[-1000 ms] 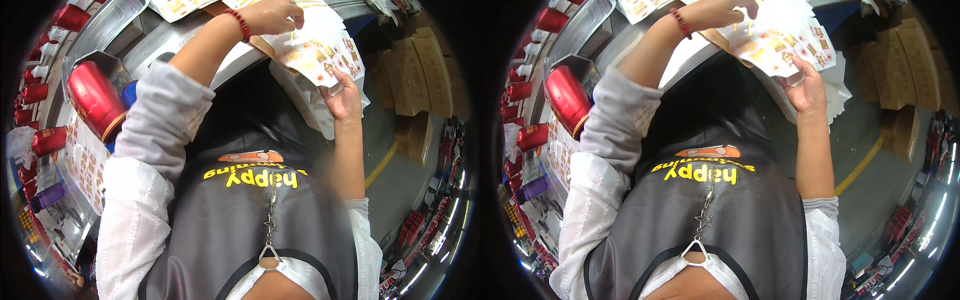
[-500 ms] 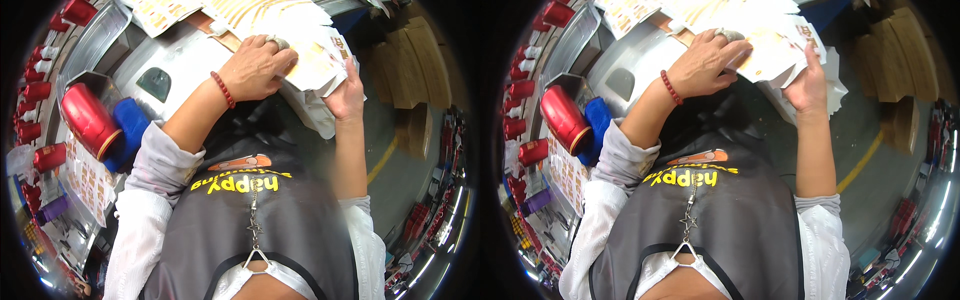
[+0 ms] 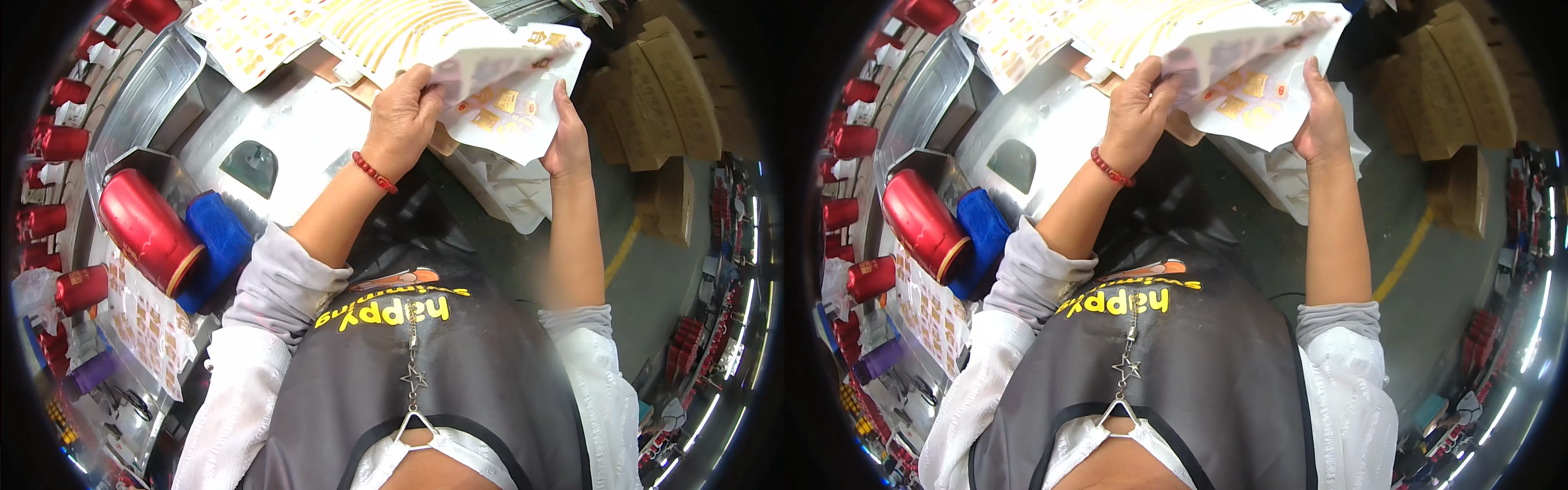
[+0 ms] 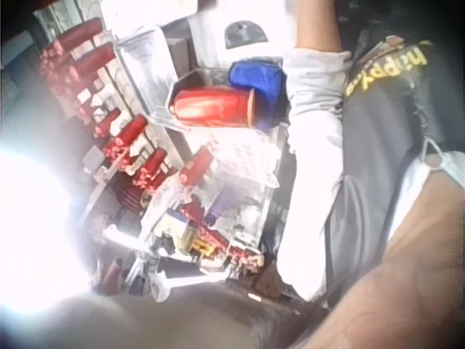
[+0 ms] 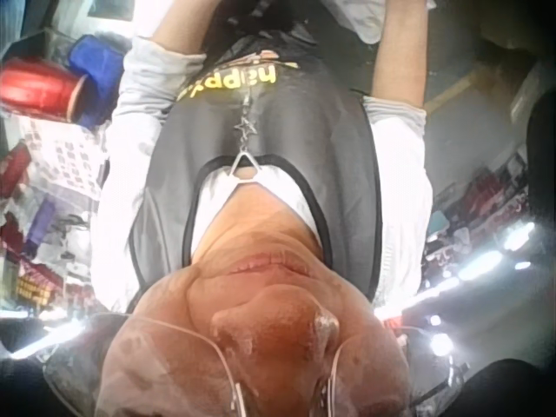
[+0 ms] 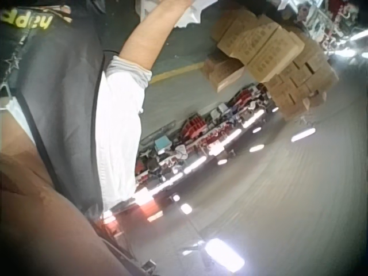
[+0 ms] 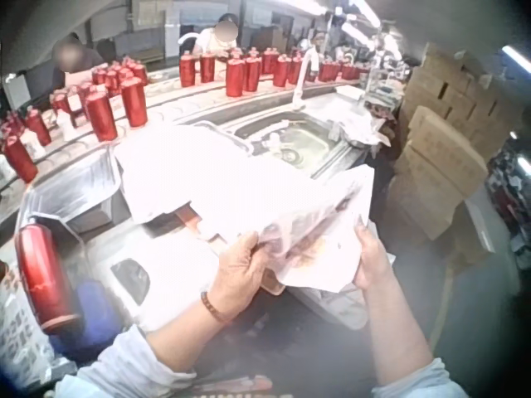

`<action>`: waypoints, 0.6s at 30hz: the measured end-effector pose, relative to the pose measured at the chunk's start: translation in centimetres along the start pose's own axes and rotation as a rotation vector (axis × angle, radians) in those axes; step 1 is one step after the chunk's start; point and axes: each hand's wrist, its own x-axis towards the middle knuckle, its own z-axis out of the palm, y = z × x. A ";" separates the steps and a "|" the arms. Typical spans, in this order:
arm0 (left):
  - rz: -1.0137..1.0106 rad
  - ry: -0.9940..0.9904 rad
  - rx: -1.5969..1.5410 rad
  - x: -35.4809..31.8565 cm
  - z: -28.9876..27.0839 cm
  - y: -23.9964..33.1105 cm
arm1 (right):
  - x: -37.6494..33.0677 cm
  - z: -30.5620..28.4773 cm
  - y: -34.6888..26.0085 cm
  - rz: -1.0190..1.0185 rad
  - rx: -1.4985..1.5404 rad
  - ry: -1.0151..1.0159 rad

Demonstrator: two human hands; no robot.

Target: The person separates sheets of printed labels and applies them to red cans on a metal workbench. The person handles the label sheets by hand, peels off individual labels, and smooths them onto the can surface.

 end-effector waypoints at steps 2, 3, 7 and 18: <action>0.141 -0.009 0.083 -0.1 0.4 0.2 | 0.0 0.6 0.0 -0.008 0.073 0.026; 0.208 -0.009 0.127 -0.3 0.6 0.4 | 0.0 0.9 0.1 -0.008 0.109 0.037; 0.415 -0.122 0.371 -1.3 0.9 1.0 | -0.1 2.0 0.5 0.014 0.070 0.083; 0.467 -0.229 0.440 -2.4 -0.9 0.8 | -0.8 -1.6 1.6 0.189 -0.020 0.238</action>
